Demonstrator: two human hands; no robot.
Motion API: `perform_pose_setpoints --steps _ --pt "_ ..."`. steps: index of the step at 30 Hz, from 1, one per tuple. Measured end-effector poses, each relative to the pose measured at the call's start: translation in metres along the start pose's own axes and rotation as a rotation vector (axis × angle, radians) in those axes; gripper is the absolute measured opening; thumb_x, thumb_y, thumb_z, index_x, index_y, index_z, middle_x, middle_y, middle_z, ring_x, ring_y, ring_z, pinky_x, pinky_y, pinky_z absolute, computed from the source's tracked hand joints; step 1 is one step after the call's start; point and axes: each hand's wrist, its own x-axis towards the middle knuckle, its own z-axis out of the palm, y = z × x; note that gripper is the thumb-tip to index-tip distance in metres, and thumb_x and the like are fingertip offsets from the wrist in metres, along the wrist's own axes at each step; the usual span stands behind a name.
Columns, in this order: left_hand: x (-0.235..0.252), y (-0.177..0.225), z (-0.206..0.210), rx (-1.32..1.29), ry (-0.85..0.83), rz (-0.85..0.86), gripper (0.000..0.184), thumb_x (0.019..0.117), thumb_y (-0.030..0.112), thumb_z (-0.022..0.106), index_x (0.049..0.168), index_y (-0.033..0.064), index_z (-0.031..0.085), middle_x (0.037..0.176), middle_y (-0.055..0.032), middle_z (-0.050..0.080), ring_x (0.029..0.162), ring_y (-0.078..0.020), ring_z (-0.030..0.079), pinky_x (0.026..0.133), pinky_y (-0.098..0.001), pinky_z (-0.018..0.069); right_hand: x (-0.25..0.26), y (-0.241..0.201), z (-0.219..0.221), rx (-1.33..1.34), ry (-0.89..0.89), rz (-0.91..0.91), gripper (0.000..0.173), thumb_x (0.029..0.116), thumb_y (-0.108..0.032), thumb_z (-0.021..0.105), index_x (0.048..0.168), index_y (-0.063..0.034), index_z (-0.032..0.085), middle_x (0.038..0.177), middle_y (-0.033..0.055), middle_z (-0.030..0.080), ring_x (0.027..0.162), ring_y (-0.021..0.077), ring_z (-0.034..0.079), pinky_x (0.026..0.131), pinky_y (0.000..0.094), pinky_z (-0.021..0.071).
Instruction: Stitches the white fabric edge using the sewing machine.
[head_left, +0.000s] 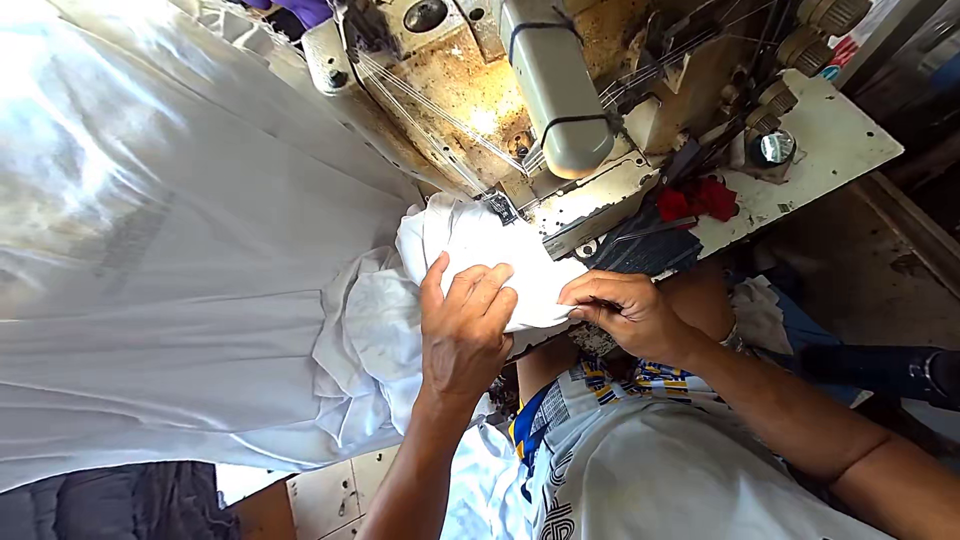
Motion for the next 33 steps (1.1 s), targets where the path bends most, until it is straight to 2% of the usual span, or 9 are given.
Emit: perform_pose_setpoints --steps 5,19,25,27,28,29,30,31,33 --pt "0.007 -0.003 -0.008 -0.01 -0.08 0.015 0.009 0.0874 0.005 0.063 0.087 0.0062 0.072 0.124 -0.0072 0.072 0.117 -0.0294 0.066 0.114 -0.065 0.0319 0.0 0.0 -0.001 0.055 0.027 0.044 0.007 0.0964 0.0 0.067 0.099 0.003 0.073 0.104 0.009 0.073 0.092 0.0129 0.07 0.08 0.0273 0.0609" --pt "0.038 -0.049 -0.003 0.02 -0.089 0.053 0.016 0.0905 0.006 0.057 0.095 0.0025 0.072 0.125 -0.011 0.07 0.115 -0.034 0.065 0.111 -0.0621 0.0357 0.042 0.013 0.01 0.036 0.1 0.086 0.007 0.0963 -0.001 0.066 0.099 0.0008 0.072 0.103 0.0083 0.071 0.083 0.0107 0.066 0.07 0.0253 0.0575" --pt "0.041 -0.055 -0.006 -0.127 -0.045 0.035 0.016 0.0902 0.006 0.061 0.101 0.0049 0.073 0.127 -0.0118 0.066 0.118 -0.0326 0.06 0.099 -0.0502 0.0472 0.059 0.016 0.017 0.043 0.128 0.055 0.008 0.0964 0.003 0.063 0.099 0.0017 0.071 0.105 0.0099 0.071 0.089 0.0142 0.068 0.076 0.0293 0.0596" --pt "0.04 -0.051 -0.014 -0.214 -0.094 0.046 0.016 0.0878 0.016 0.067 0.099 0.0071 0.073 0.127 -0.0118 0.063 0.119 -0.0314 0.057 0.099 -0.0489 0.0472 0.062 0.019 0.018 0.035 0.124 0.034 0.011 0.0968 0.005 0.062 0.102 0.0024 0.071 0.107 0.0105 0.071 0.093 0.015 0.069 0.08 0.0302 0.0605" --pt "0.04 -0.05 -0.02 -0.228 -0.151 0.049 0.023 0.0889 0.03 0.07 0.098 0.009 0.073 0.129 -0.0112 0.061 0.121 -0.0309 0.055 0.1 -0.0495 0.0456 0.064 0.021 0.018 0.042 0.119 0.015 0.011 0.0971 0.005 0.061 0.103 0.0032 0.071 0.108 0.0114 0.071 0.096 0.0158 0.069 0.083 0.031 0.0605" --pt "0.039 -0.051 -0.027 -0.214 -0.221 0.039 0.039 0.0906 0.049 0.07 0.096 0.0111 0.072 0.13 -0.0106 0.059 0.123 -0.0308 0.054 0.101 -0.051 0.0446 0.065 0.025 0.017 0.058 0.111 -0.009 0.012 0.0975 0.006 0.061 0.103 0.0045 0.071 0.11 0.0128 0.071 0.1 0.0173 0.069 0.088 0.0324 0.0603" --pt "0.037 -0.054 -0.034 -0.18 -0.275 0.017 0.052 0.089 0.063 0.066 0.094 0.0121 0.072 0.131 -0.0108 0.059 0.123 -0.0321 0.053 0.1 -0.0538 0.0446 0.066 0.027 0.017 0.071 0.105 -0.021 0.012 0.0976 0.006 0.06 0.103 0.0054 0.071 0.111 0.0139 0.071 0.103 0.0184 0.069 0.091 0.0334 0.06" --pt "0.036 -0.061 -0.041 -0.136 -0.312 -0.007 0.059 0.0881 0.07 0.061 0.092 0.0123 0.072 0.13 -0.0117 0.059 0.123 -0.0343 0.053 0.098 -0.0569 0.0453 0.067 0.028 0.017 0.075 0.102 -0.018 0.012 0.0978 0.006 0.06 0.103 0.0056 0.071 0.112 0.0142 0.071 0.104 0.0186 0.069 0.092 0.0336 0.0596" --pt "0.031 -0.079 -0.06 -0.052 -0.345 -0.071 0.059 0.089 0.069 0.06 0.089 0.0114 0.071 0.131 -0.0132 0.059 0.125 -0.0391 0.052 0.097 -0.0624 0.0444 0.068 0.028 0.015 0.055 0.091 -0.017 0.012 0.0982 0.004 0.06 0.102 0.0049 0.071 0.111 0.0137 0.071 0.104 0.0178 0.069 0.092 0.0332 0.0595"
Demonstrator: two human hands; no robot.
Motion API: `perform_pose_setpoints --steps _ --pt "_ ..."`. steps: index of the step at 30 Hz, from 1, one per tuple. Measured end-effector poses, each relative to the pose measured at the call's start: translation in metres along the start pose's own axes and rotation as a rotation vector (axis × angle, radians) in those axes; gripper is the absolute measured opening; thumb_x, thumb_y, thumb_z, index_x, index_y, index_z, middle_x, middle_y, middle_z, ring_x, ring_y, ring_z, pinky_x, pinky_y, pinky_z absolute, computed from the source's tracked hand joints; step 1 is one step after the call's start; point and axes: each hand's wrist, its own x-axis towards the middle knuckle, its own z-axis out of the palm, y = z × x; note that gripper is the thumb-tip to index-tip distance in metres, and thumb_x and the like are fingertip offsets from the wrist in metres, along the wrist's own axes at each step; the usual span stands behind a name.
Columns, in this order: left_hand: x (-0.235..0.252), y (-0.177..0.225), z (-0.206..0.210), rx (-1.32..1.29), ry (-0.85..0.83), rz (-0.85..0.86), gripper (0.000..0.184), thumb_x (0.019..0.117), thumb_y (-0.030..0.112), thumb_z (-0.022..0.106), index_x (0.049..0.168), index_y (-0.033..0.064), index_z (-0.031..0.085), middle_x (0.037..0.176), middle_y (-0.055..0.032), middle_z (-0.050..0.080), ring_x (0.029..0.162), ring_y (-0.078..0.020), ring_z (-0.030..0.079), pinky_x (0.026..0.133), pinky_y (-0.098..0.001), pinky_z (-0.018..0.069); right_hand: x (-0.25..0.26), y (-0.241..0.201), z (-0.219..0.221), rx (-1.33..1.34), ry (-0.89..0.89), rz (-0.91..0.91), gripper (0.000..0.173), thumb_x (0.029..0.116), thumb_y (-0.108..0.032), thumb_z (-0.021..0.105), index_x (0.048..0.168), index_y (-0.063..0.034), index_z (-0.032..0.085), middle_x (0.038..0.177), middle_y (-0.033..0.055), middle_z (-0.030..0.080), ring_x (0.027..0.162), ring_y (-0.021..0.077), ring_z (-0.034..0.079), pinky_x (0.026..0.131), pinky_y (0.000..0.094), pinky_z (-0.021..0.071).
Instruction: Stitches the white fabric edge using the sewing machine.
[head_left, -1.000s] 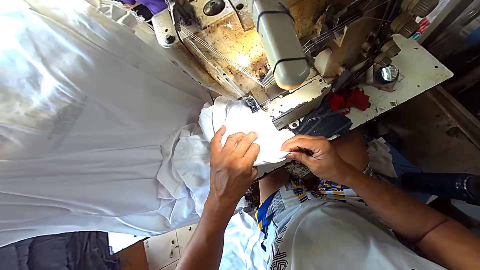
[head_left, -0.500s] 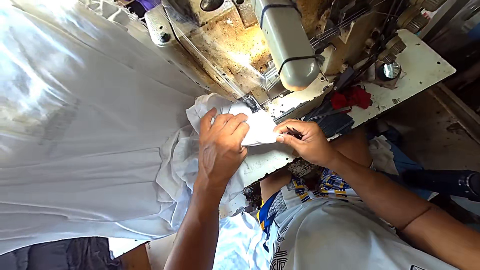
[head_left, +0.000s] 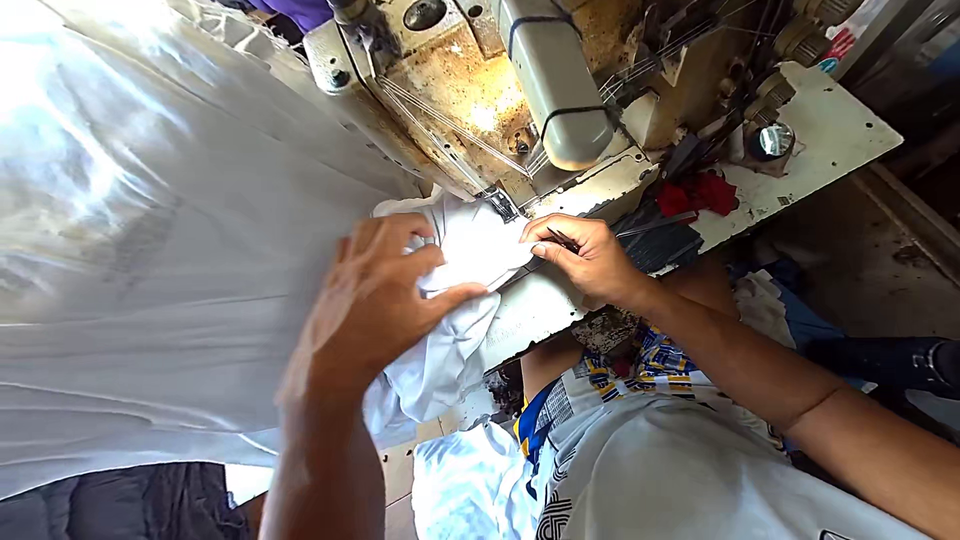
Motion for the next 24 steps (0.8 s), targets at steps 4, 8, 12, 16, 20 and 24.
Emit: perform_pose_setpoints --steps 4,8,12,16,20,24 --pt "-0.02 0.007 -0.032 -0.097 0.101 0.012 0.042 0.0896 0.052 0.069 0.08 0.0115 0.068 0.138 -0.0085 0.057 0.128 -0.0292 0.053 0.101 -0.051 0.0475 0.007 -0.01 -0.008 -0.136 -0.116 -0.031 0.011 0.0985 0.002 0.061 0.102 0.0026 0.072 0.109 0.0112 0.072 0.102 0.0148 0.069 0.091 0.03 0.0586" --pt "-0.03 0.061 -0.024 -0.363 0.194 0.144 0.026 0.0953 0.033 0.072 0.083 0.0099 0.07 0.117 -0.0049 0.071 0.101 -0.013 0.069 0.083 -0.0338 0.0602 0.003 -0.033 -0.022 -0.278 -0.382 -0.144 0.014 0.0979 -0.001 0.063 0.107 -0.0021 0.073 0.105 0.0064 0.072 0.099 0.012 0.068 0.09 0.0293 0.0582" --pt "-0.029 0.09 0.016 -0.548 0.207 0.177 0.024 0.0986 0.029 0.07 0.088 0.0072 0.069 0.079 -0.0011 0.067 0.069 -0.004 0.062 0.06 -0.0213 0.051 -0.027 -0.046 -0.024 -0.312 -0.431 -0.207 0.012 0.0985 -0.005 0.066 0.105 -0.0035 0.075 0.107 0.0056 0.072 0.102 0.0121 0.068 0.088 0.029 0.0592" --pt "-0.025 0.107 0.057 -0.254 0.369 0.01 0.055 0.0885 0.061 0.072 0.108 0.0098 0.072 0.078 -0.0038 0.065 0.068 -0.0137 0.061 0.06 -0.032 0.0494 -0.055 -0.038 -0.025 -0.372 -0.306 -0.217 0.016 0.0991 -0.003 0.064 0.11 -0.0033 0.076 0.119 0.0078 0.072 0.103 0.0117 0.07 0.085 0.0284 0.0601" --pt "-0.023 0.085 0.097 0.135 0.437 -0.036 0.049 0.0932 0.02 0.067 0.142 0.0215 0.061 0.137 -0.0154 0.056 0.121 -0.0375 0.053 0.102 -0.0557 0.0382 -0.068 -0.031 -0.022 -0.278 -0.17 -0.178 0.015 0.0966 0.001 0.067 0.108 -0.0004 0.076 0.122 0.0095 0.071 0.108 0.0138 0.07 0.091 0.0299 0.0614" --pt "-0.022 0.07 0.084 0.137 0.361 0.02 0.025 0.0894 0.003 0.063 0.109 0.0133 0.075 0.145 -0.0078 0.059 0.134 -0.0355 0.053 0.116 -0.0638 0.0286 -0.076 -0.027 -0.02 -0.172 -0.108 -0.071 0.011 0.0976 -0.002 0.067 0.105 0.0024 0.074 0.115 0.009 0.072 0.103 0.0134 0.07 0.089 0.0285 0.0618"
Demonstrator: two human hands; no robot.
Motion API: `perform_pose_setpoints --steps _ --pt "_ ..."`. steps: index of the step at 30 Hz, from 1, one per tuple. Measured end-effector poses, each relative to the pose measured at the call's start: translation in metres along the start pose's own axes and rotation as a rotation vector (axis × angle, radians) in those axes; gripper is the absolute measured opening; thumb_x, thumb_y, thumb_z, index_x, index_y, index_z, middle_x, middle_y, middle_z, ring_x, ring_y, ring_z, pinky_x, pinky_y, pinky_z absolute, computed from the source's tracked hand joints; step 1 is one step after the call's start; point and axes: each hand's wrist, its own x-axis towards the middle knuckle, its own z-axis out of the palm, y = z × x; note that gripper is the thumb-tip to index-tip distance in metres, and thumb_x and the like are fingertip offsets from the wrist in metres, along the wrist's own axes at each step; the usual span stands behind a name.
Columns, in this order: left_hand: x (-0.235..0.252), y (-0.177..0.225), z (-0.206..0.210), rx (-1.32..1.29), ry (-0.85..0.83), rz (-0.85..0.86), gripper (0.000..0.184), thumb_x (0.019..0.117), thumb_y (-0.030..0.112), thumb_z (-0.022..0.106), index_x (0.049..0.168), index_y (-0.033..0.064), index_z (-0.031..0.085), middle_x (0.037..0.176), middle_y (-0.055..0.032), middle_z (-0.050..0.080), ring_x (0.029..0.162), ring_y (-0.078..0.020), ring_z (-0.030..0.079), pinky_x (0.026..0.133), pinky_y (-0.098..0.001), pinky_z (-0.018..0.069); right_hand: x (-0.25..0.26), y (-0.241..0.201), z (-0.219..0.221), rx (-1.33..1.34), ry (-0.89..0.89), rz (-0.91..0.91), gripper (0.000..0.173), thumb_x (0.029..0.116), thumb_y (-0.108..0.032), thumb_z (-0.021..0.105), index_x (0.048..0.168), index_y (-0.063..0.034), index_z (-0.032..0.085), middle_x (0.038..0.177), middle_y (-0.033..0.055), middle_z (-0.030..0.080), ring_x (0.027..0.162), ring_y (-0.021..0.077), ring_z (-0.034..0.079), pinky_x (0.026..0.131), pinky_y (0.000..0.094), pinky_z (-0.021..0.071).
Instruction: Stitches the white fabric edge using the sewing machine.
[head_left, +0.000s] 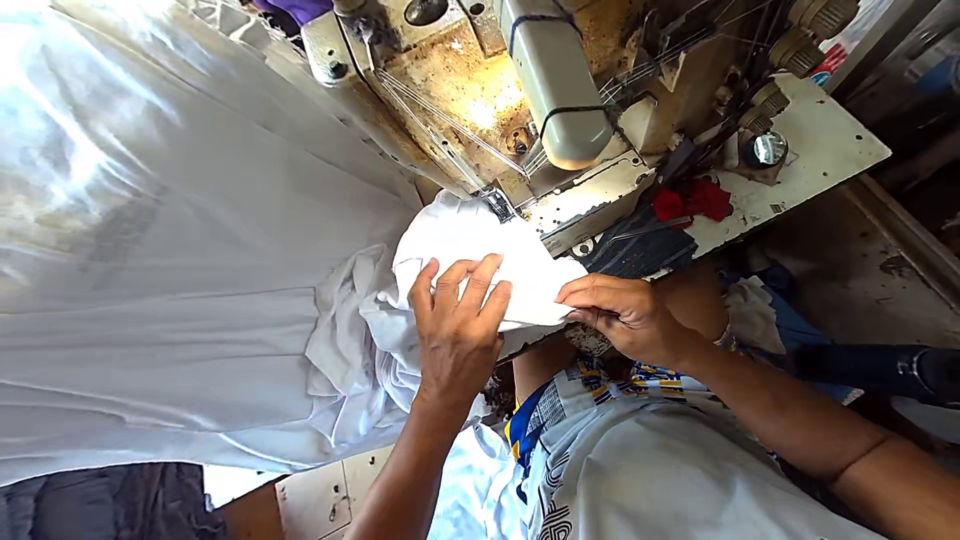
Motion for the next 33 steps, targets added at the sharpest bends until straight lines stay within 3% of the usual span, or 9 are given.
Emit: perform_pose_setpoints --steps 3,7,18,22,25,27,29,31,33 --pt "0.006 0.003 -0.015 0.02 -0.085 -0.003 0.012 0.0904 0.006 0.063 0.094 0.0091 0.074 0.141 -0.0044 0.063 0.131 -0.0324 0.056 0.115 -0.0647 0.0293 -0.002 -0.002 0.0 0.04 0.023 0.043 0.011 0.0984 -0.002 0.066 0.105 0.0027 0.074 0.113 0.0089 0.072 0.101 0.0126 0.07 0.087 0.0273 0.0615" --pt "0.012 0.002 -0.023 0.015 -0.125 -0.001 0.009 0.0886 0.008 0.065 0.092 0.0074 0.073 0.137 -0.0056 0.065 0.129 -0.0327 0.058 0.115 -0.0684 0.0272 0.0 -0.004 -0.003 0.078 0.046 0.099 0.01 0.098 -0.002 0.066 0.102 0.0026 0.073 0.109 0.0087 0.072 0.095 0.0115 0.07 0.081 0.026 0.061" --pt "0.041 -0.037 -0.022 0.066 -0.156 0.029 0.015 0.0904 0.009 0.058 0.096 0.0036 0.072 0.138 -0.0103 0.064 0.123 -0.0375 0.06 0.111 -0.0681 0.0296 0.037 0.013 0.007 0.028 0.104 0.056 0.009 0.097 0.0 0.065 0.1 0.0037 0.073 0.109 0.0111 0.072 0.099 0.0142 0.07 0.087 0.0293 0.0607" --pt "0.053 -0.055 -0.018 0.055 -0.152 0.027 0.017 0.0893 0.007 0.058 0.099 0.0011 0.07 0.137 -0.0149 0.063 0.122 -0.04 0.059 0.109 -0.0636 0.036 0.055 0.018 0.013 0.042 0.119 0.057 0.009 0.098 0.0 0.064 0.1 0.004 0.072 0.109 0.0116 0.071 0.101 0.0155 0.069 0.089 0.0315 0.0603" --pt "0.056 -0.059 -0.02 0.002 -0.114 0.021 0.021 0.088 0.009 0.061 0.105 0.0026 0.07 0.137 -0.0171 0.06 0.122 -0.0405 0.057 0.1 -0.0581 0.0436 0.065 0.019 0.018 0.047 0.137 0.052 0.01 0.0973 0.003 0.062 0.1 0.0049 0.071 0.109 0.0127 0.071 0.101 0.0163 0.069 0.088 0.0315 0.0601" --pt "0.057 -0.055 -0.026 -0.102 -0.136 0.021 0.025 0.0864 0.017 0.067 0.109 0.0063 0.07 0.138 -0.0159 0.057 0.122 -0.0383 0.055 0.097 -0.0547 0.0463 0.068 0.019 0.02 0.039 0.137 0.057 0.011 0.0973 0.005 0.061 0.101 0.005 0.071 0.111 0.0132 0.071 0.103 0.0169 0.069 0.09 0.0318 0.0599" --pt "0.057 -0.053 -0.033 -0.193 -0.186 0.041 0.034 0.0903 0.038 0.07 0.108 0.0098 0.071 0.138 -0.0134 0.056 0.122 -0.0347 0.054 0.097 -0.0521 0.0471 0.071 0.022 0.021 0.031 0.14 0.039 0.012 0.097 0.007 0.06 0.101 0.0053 0.07 0.112 0.0138 0.07 0.106 0.0182 0.069 0.093 0.0333 0.0594" --pt "0.056 -0.059 -0.039 -0.193 -0.254 0.052 0.055 0.0907 0.064 0.062 0.106 0.0122 0.072 0.138 -0.0127 0.055 0.123 -0.0344 0.053 0.098 -0.0539 0.0453 0.073 0.025 0.023 0.043 0.146 0.014 0.013 0.097 0.008 0.059 0.102 0.0066 0.07 0.112 0.0152 0.07 0.109 0.0199 0.068 0.096 0.0345 0.0584" --pt "0.053 -0.076 -0.047 -0.108 -0.346 0.006 0.066 0.0896 0.074 0.054 0.106 0.0135 0.073 0.141 -0.0144 0.055 0.129 -0.0395 0.051 0.1 -0.0618 0.0432 0.075 0.031 0.023 0.065 0.147 -0.01 0.013 0.0975 0.008 0.058 0.103 0.0081 0.07 0.114 0.0173 0.071 0.113 0.0218 0.068 0.101 0.0357 0.0568"
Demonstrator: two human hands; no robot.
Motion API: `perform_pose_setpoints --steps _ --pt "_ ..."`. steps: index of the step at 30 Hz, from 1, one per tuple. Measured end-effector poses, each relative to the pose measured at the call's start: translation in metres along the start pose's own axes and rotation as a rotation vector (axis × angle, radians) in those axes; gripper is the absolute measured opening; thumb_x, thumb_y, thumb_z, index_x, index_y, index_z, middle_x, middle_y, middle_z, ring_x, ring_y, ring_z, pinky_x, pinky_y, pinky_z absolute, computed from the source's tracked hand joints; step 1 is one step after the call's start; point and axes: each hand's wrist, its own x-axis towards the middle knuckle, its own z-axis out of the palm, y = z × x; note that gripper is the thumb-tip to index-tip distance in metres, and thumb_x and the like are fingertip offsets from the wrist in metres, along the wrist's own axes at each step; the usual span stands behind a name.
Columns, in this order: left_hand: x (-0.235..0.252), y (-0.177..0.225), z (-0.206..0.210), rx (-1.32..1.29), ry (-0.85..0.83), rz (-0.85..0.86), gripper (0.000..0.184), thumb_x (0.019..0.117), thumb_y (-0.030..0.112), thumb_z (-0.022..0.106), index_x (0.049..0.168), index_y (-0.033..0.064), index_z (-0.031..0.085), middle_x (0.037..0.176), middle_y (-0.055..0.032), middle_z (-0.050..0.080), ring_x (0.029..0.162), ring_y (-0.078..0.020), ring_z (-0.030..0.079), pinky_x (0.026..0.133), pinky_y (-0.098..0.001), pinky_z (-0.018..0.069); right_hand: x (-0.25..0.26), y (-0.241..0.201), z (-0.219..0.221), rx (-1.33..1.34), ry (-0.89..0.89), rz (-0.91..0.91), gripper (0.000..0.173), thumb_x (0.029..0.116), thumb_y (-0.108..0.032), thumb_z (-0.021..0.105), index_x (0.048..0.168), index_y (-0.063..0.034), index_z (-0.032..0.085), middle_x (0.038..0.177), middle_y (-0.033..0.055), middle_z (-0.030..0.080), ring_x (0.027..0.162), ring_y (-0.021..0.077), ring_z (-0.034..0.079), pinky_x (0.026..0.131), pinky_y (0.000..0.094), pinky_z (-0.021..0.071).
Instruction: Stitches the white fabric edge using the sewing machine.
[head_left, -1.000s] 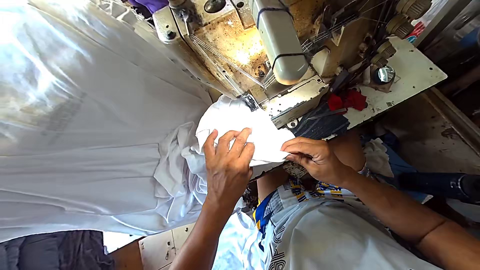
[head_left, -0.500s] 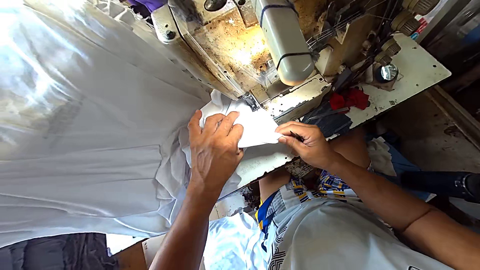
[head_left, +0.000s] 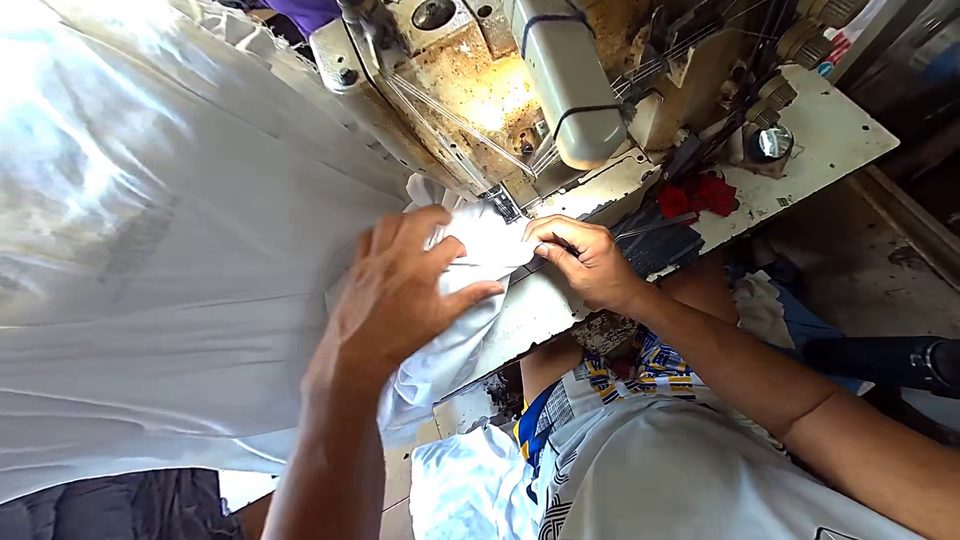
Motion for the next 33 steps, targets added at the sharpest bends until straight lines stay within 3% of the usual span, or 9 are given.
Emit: perform_pose_setpoints --steps 3,7,11,15,17,19,22,26,33 --pt "-0.014 -0.022 -0.018 0.028 -0.042 -0.081 0.059 0.0888 0.07 0.06 0.099 0.0139 0.073 0.147 -0.0126 0.049 0.135 -0.0416 0.043 0.101 -0.0648 0.0411 0.002 0.002 0.0 -0.015 -0.012 -0.013 0.013 0.0978 0.007 0.059 0.103 0.0077 0.07 0.114 0.017 0.07 0.112 0.0207 0.068 0.099 0.0348 0.0573" --pt "-0.026 0.017 -0.043 -0.22 0.119 0.053 0.028 0.0865 0.038 0.076 0.083 0.0109 0.07 0.146 -0.0075 0.054 0.136 -0.0259 0.051 0.108 -0.0475 0.0485 0.007 -0.013 -0.016 -0.139 -0.226 -0.055 0.014 0.0979 0.003 0.06 0.105 0.0028 0.072 0.112 0.0121 0.07 0.109 0.0168 0.067 0.098 0.0317 0.0567" --pt "-0.037 0.063 -0.019 -0.532 0.17 0.222 0.013 0.0913 0.02 0.074 0.085 0.011 0.067 0.112 -0.0051 0.072 0.101 -0.0141 0.07 0.083 -0.0327 0.0609 -0.006 -0.04 -0.031 -0.095 -0.458 -0.116 0.013 0.0969 0.0 0.065 0.107 -0.0006 0.073 0.105 0.0068 0.071 0.099 0.0122 0.067 0.089 0.0286 0.0586" --pt "-0.035 0.086 0.029 -0.439 0.252 0.18 0.03 0.0956 0.039 0.072 0.097 0.0087 0.069 0.083 -0.0038 0.068 0.075 -0.0116 0.064 0.066 -0.0297 0.0527 -0.036 -0.039 -0.036 -0.149 -0.401 -0.094 0.012 0.0993 -0.003 0.064 0.105 -0.0011 0.075 0.111 0.0072 0.071 0.103 0.012 0.069 0.088 0.0286 0.06" --pt "-0.031 0.088 0.051 -0.146 0.33 0.118 0.045 0.0929 0.051 0.071 0.117 0.0129 0.072 0.099 -0.0087 0.07 0.089 -0.0222 0.065 0.081 -0.0418 0.0506 -0.048 -0.037 -0.037 -0.182 -0.326 -0.077 0.014 0.0992 -0.002 0.063 0.105 -0.001 0.075 0.118 0.0081 0.071 0.104 0.0119 0.069 0.087 0.0283 0.0605" --pt "-0.03 0.079 0.066 0.064 0.306 0.044 0.046 0.0938 0.037 0.07 0.137 0.02 0.064 0.132 -0.0141 0.06 0.117 -0.0355 0.056 0.1 -0.0577 0.038 -0.057 -0.036 -0.036 -0.203 -0.252 -0.071 0.013 0.0981 0.0 0.064 0.105 -0.0002 0.075 0.123 0.0093 0.07 0.106 0.0128 0.07 0.089 0.0289 0.0614" --pt "-0.03 0.065 0.067 0.118 0.286 -0.031 0.028 0.0889 0.015 0.068 0.117 0.0169 0.073 0.151 -0.0147 0.05 0.138 -0.0417 0.045 0.116 -0.0706 0.0214 -0.065 -0.033 -0.035 -0.196 -0.187 -0.037 0.011 0.0993 -0.001 0.063 0.104 0.0008 0.073 0.117 0.0085 0.071 0.104 0.0126 0.07 0.089 0.0283 0.0615" --pt "-0.032 0.07 0.049 0.138 0.242 -0.032 0.008 0.0869 0.013 0.068 0.093 0.0108 0.073 0.152 -0.0134 0.051 0.14 -0.0392 0.046 0.117 -0.0704 0.0206 -0.069 -0.034 -0.035 -0.148 -0.175 0.017 0.01 0.1012 -0.003 0.061 0.104 0.002 0.07 0.112 0.0085 0.07 0.103 0.0123 0.069 0.088 0.0274 0.0605" --pt "-0.028 0.068 0.039 0.136 0.21 -0.03 0.006 0.0851 0.014 0.068 0.087 0.0093 0.071 0.151 -0.0135 0.052 0.139 -0.039 0.048 0.117 -0.0695 0.0233 -0.069 -0.035 -0.036 -0.082 -0.156 0.074 0.01 0.1012 -0.003 0.06 0.103 0.002 0.069 0.11 0.0086 0.069 0.102 0.0127 0.068 0.087 0.0274 0.0599"
